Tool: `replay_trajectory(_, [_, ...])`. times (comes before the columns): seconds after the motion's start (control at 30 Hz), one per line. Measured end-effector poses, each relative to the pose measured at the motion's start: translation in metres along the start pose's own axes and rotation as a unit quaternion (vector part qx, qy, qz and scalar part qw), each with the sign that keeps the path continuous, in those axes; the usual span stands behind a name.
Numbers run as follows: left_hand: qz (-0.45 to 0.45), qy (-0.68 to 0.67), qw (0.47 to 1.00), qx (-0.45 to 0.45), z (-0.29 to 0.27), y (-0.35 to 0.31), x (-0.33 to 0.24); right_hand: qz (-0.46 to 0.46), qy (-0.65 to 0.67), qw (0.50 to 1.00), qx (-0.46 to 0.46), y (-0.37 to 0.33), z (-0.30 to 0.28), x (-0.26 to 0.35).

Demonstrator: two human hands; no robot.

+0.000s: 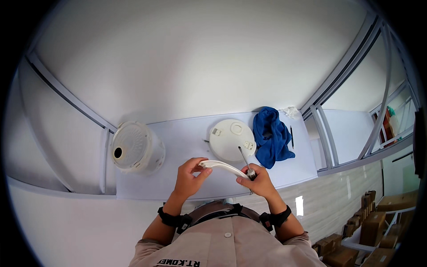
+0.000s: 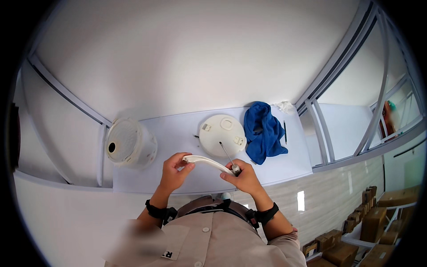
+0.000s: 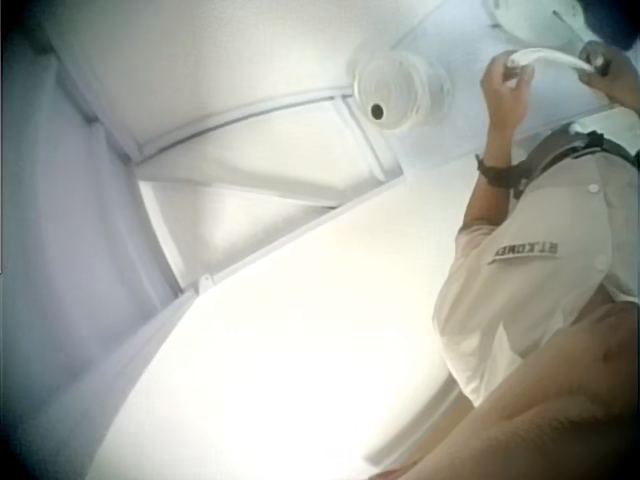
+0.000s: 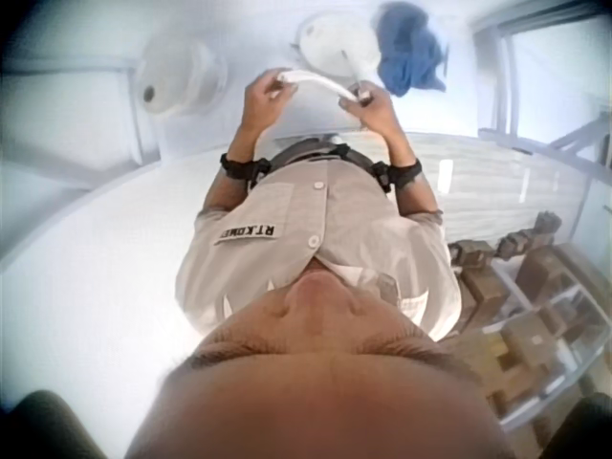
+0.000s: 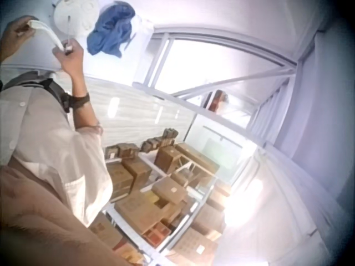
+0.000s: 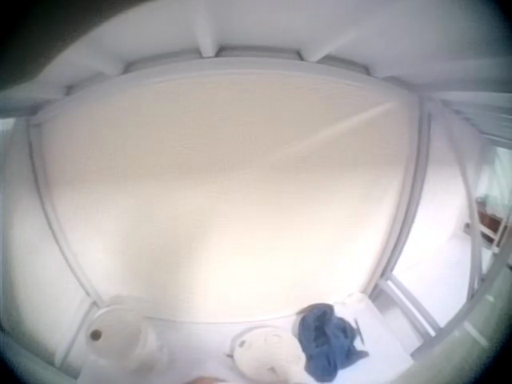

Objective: The person uses a screwdriver to remove screws from a white circular device and a curved white plastic piece. They separate the components and then reassemble them by inserting and tightening the screws.

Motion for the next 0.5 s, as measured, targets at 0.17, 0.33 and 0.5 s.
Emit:
replay_trajectory(0.17, [-0.021,-0.065,0.998,-0.013,0.002,-0.001,0.006,0.034,0.018,0.999,0.038,-0.003,-0.001,-0.003])
replay_trajectory(0.33, [-0.005,-0.133,0.990,-0.038,0.003,-0.002,0.006,0.057,0.069,0.995,0.040,-0.002,0.001,-0.012])
replay_trajectory(0.5, [-0.010,-0.173,0.983,-0.059,-0.001,-0.003,0.011,0.046,0.072,0.996,0.036,0.001,0.001,-0.017])
Point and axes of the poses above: each hand's wrist, its own y-axis towards the middle knuckle, its own z-axis out of the palm, x = y × z, the point moved 7 cm from there along y, towards the middle knuckle, and after that the axes turned 9 degrees about -y, right-handed, at the moved point
